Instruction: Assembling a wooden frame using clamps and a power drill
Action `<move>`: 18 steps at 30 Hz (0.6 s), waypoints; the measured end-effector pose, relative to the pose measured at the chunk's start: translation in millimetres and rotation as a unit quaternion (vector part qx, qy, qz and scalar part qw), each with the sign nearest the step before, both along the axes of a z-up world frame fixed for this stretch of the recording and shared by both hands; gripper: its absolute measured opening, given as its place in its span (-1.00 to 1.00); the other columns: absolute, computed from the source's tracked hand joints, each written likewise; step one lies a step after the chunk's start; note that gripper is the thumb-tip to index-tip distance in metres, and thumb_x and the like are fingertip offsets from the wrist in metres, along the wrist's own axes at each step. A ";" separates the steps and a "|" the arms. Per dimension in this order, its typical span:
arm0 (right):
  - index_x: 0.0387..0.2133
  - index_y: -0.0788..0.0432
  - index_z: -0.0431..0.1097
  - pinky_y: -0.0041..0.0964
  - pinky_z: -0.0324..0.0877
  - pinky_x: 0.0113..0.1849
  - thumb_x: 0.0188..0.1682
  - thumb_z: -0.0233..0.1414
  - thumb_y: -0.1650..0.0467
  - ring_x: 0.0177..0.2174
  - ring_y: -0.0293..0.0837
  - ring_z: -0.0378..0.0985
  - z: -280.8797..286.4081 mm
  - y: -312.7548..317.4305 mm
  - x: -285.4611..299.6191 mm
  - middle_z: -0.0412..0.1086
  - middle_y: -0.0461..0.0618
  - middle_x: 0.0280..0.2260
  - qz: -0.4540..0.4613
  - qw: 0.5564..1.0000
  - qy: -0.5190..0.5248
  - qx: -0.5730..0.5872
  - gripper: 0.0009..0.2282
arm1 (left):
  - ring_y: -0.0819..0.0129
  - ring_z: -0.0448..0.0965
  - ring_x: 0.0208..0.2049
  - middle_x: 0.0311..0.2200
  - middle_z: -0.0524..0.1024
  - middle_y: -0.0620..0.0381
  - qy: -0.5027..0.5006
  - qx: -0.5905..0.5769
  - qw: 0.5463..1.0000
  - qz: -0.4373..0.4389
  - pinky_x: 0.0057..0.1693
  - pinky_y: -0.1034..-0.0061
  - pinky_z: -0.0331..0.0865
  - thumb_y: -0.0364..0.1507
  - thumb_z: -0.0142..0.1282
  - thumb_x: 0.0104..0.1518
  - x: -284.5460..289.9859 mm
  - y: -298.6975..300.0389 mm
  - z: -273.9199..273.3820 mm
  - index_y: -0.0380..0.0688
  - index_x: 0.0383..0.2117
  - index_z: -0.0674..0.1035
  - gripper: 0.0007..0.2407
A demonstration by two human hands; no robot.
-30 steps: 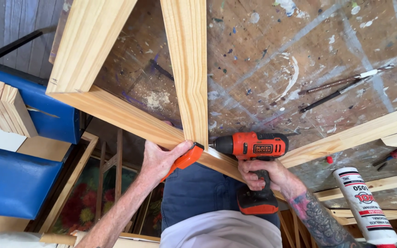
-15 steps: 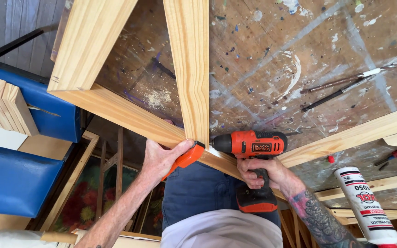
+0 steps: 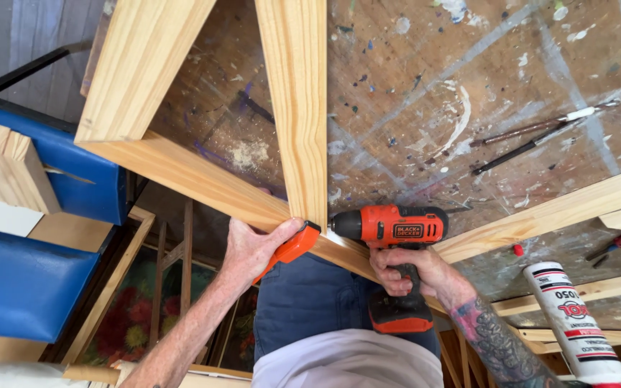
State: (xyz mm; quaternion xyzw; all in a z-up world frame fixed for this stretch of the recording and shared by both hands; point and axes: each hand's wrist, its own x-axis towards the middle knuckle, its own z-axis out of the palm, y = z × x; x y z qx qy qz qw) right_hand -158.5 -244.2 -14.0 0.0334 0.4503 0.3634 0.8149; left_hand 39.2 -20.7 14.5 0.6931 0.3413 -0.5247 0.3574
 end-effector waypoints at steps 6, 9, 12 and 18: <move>-0.46 0.30 0.26 -0.30 0.22 -0.72 -0.01 0.03 0.44 -0.80 -0.28 0.19 4.8 -2.7 1.3 0.08 -0.06 -0.66 0.009 1.000 -0.006 -0.017 -0.85 | 0.25 0.56 -0.30 -0.42 0.51 -0.04 -0.021 -0.009 0.999 0.034 -0.14 0.30 0.54 -0.37 0.59 -0.24 -11.5 9.7 1.9 -0.35 -0.27 0.52 -0.52; -0.45 0.29 0.26 -0.31 0.19 -0.73 0.00 0.02 0.43 -0.81 -0.31 0.15 5.7 -2.5 4.0 0.07 -0.08 -0.66 -0.002 1.000 -0.008 -0.012 -0.86 | 0.29 0.57 -0.36 -0.45 0.53 -0.04 -0.033 -0.003 0.999 0.028 -0.20 0.36 0.53 -0.44 0.59 -0.23 -14.3 21.6 -2.9 -0.38 -0.30 0.56 -0.57; -0.47 0.26 0.24 -0.35 0.17 -0.74 0.00 0.02 0.42 -0.81 -0.33 0.14 11.2 -4.7 4.7 0.05 -0.11 -0.65 -0.007 0.999 -0.024 -0.040 -0.85 | 0.31 0.56 -0.36 -0.45 0.54 -0.01 -0.066 -0.024 0.996 0.048 -0.23 0.38 0.53 -0.46 0.57 -0.22 -8.7 8.0 5.9 -0.39 -0.33 0.56 -0.60; -0.52 0.25 0.24 -0.36 0.14 -0.75 -0.01 0.02 0.44 -0.81 -0.35 0.11 11.6 0.8 -5.0 0.06 -0.12 -0.66 -0.021 0.996 -0.047 -0.071 -0.85 | 0.29 0.60 -0.43 -0.48 0.57 -0.06 -0.078 -0.032 0.994 0.071 -0.29 0.42 0.56 -0.49 0.60 -0.25 -41.5 52.0 -25.6 -0.39 -0.34 0.56 -0.59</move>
